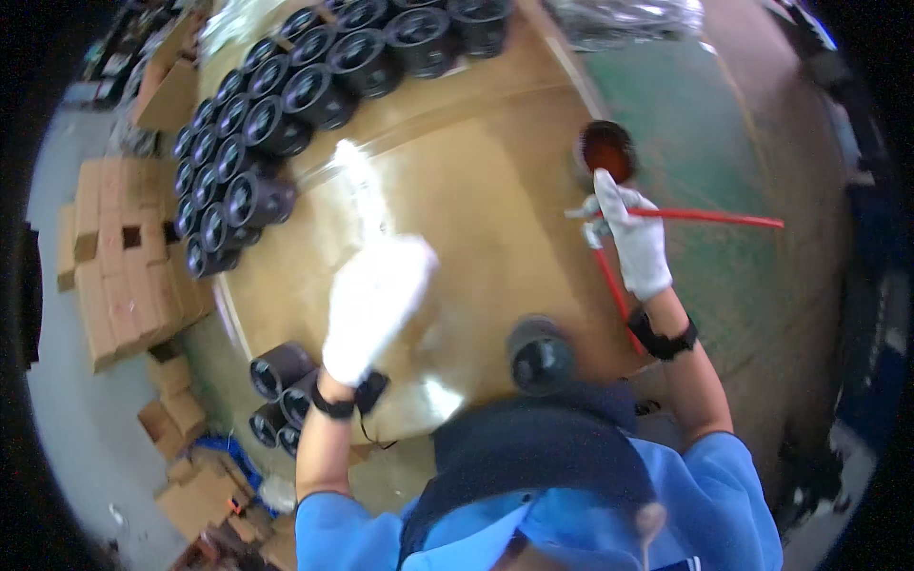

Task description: Painting or coating the tops of engine pistons with a reddish industrial liquid using a brush.

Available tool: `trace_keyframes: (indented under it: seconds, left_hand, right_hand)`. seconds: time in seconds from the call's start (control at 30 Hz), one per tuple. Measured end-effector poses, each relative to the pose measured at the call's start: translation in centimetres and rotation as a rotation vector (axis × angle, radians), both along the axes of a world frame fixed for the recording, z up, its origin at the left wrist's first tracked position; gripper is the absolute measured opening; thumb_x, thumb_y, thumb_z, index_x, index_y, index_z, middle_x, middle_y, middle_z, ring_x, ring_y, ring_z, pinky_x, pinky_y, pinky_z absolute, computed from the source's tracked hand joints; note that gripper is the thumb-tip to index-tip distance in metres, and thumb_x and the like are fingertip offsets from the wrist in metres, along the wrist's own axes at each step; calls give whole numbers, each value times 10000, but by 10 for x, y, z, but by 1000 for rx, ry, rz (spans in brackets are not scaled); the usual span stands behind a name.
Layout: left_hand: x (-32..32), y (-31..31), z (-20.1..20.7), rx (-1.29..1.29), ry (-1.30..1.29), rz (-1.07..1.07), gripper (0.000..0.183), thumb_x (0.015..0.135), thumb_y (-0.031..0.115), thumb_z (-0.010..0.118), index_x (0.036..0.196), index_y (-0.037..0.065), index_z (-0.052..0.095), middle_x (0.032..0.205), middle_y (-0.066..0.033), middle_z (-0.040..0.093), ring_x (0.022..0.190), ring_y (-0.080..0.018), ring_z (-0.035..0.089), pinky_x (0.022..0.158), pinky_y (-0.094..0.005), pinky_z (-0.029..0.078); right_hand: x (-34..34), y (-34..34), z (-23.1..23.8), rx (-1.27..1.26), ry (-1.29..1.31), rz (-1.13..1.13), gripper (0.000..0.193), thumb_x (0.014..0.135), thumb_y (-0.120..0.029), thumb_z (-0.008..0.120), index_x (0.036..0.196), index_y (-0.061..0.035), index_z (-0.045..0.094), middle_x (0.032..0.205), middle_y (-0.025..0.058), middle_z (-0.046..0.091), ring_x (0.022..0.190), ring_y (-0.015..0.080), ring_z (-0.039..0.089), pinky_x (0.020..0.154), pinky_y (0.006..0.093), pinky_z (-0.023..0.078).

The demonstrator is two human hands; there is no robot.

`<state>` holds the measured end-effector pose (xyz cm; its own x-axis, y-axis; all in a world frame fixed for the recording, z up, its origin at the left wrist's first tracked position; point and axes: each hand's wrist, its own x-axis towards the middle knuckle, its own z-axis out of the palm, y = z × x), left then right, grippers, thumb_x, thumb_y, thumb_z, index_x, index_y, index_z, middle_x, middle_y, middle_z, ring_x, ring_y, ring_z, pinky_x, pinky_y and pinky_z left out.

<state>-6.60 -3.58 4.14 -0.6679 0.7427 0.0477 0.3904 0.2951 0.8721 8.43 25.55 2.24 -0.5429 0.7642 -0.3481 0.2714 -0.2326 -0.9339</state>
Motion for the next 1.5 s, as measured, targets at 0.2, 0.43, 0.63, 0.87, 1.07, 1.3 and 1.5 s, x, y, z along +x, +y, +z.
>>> trace_keyframes:
  seconds: [0.2, 0.43, 0.63, 0.87, 1.07, 1.3, 1.5]
  left_hand:
    - [143, 58, 7, -311, 293, -671, 375, 927, 409, 643, 894, 41, 708, 718, -119, 650, 637, -306, 654, 562, -443, 531]
    - [188, 55, -29, -527, 613, -516, 420, 899, 454, 632, 750, 64, 679, 639, -125, 608, 552, -324, 606, 502, -443, 480]
    - [161, 61, -13, -365, 455, -288, 435, 913, 439, 624, 717, 54, 673, 642, -148, 625, 552, -338, 611, 520, -456, 490]
    - [94, 43, 5, -176, -508, 20, 374, 866, 185, 703, 1203, 30, 651, 1094, -138, 717, 1003, -251, 697, 904, -349, 540]
    - [79, 45, -8, 632, -1391, 679, 303, 854, 159, 609, 1136, 50, 616, 1092, -86, 682, 1032, -230, 661, 916, -323, 524]
    - [80, 46, -21, 870, -1702, 761, 259, 844, 169, 607, 1079, 59, 610, 1102, -99, 695, 1025, -254, 679, 903, -384, 561]
    - [76, 24, -30, 839, -1718, 551, 401, 802, 204, 593, 1174, 54, 592, 1154, -116, 686, 1034, -283, 680, 915, -417, 563]
  right_hand:
    - [34, 71, -25, 102, 52, -66, 376, 986, -417, 654, 943, -67, 783, 778, 6, 722, 662, 61, 626, 612, 207, 457]
    - [28, 82, -49, 174, 35, -63, 428, 987, -447, 638, 956, -45, 780, 839, 16, 722, 715, 75, 618, 682, 255, 488]
    - [28, 83, -41, 82, 101, -81, 408, 985, -456, 641, 969, -72, 779, 829, 14, 722, 699, 68, 622, 650, 237, 467]
    - [28, 46, -2, -24, 195, -84, 393, 1008, -426, 613, 907, -74, 754, 814, 32, 730, 675, 75, 630, 635, 227, 459]
    - [20, -42, 48, 6, 258, 138, 439, 1036, -355, 582, 814, -5, 724, 759, 81, 726, 670, 117, 656, 672, 270, 513]
    - [-2, -80, 41, -73, 256, 217, 381, 1019, -287, 628, 800, 10, 720, 780, 95, 738, 660, 123, 663, 662, 275, 523]
    - [-4, -61, 33, -134, 195, 184, 423, 1004, -342, 642, 784, 12, 716, 723, 102, 719, 615, 124, 651, 633, 257, 511]
